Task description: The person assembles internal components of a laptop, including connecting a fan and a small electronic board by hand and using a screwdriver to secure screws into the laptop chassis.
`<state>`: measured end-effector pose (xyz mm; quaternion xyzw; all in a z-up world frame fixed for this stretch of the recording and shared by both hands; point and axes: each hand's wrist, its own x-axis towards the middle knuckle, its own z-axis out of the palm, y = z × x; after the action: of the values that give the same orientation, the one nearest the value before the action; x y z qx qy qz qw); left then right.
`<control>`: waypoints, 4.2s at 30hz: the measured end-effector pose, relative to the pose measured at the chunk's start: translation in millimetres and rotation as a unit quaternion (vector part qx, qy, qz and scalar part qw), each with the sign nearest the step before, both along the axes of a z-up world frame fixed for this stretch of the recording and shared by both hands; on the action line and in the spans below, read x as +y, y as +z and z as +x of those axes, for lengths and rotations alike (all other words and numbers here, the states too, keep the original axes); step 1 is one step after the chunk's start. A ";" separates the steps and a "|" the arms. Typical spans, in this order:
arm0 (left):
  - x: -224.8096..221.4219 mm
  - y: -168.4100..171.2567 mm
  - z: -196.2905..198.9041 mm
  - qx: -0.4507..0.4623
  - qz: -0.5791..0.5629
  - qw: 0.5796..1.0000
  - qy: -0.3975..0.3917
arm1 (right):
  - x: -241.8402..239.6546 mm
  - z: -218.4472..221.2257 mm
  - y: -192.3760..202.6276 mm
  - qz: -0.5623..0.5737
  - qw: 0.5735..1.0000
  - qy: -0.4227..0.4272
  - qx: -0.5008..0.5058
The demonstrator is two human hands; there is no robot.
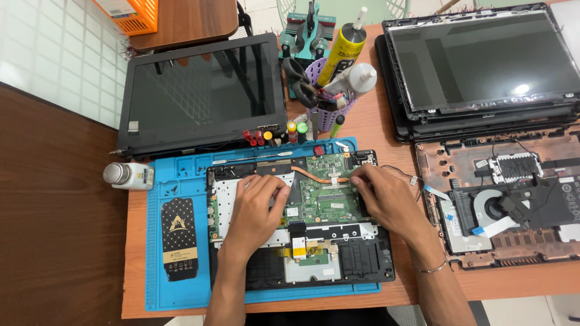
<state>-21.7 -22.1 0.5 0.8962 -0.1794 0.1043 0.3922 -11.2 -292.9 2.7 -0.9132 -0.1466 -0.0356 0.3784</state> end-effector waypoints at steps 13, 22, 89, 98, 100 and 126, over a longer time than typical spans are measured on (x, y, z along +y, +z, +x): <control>-14.8 3.5 -1.4 0.021 -0.020 1.000 -0.012 | 2.2 -0.1 9.9 -0.011 0.999 0.009 -0.031; -24.4 7.9 3.7 0.021 -0.007 1.000 -0.022 | -4.7 0.1 4.6 -0.027 0.997 0.010 -0.066; -71.2 55.6 37.3 0.098 -0.096 0.989 0.055 | -1.5 10.5 9.4 0.047 0.998 -0.029 -0.009; -12.1 54.4 -2.9 0.186 -0.184 0.959 0.112 | 31.3 3.6 20.6 0.024 0.998 0.031 -0.041; 3.2 48.9 -10.5 0.172 -0.192 0.959 0.119 | 41.2 1.0 23.5 0.012 0.999 0.035 -0.015; 148.5 1.5 -61.2 0.115 -0.252 0.889 0.364 | 160.7 16.4 27.9 -0.059 0.986 0.152 -0.023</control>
<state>-82.8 126.4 2.1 0.7752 0.2382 0.1776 0.5575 5.2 -132.2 30.6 -0.8999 -0.2944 0.0097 0.3214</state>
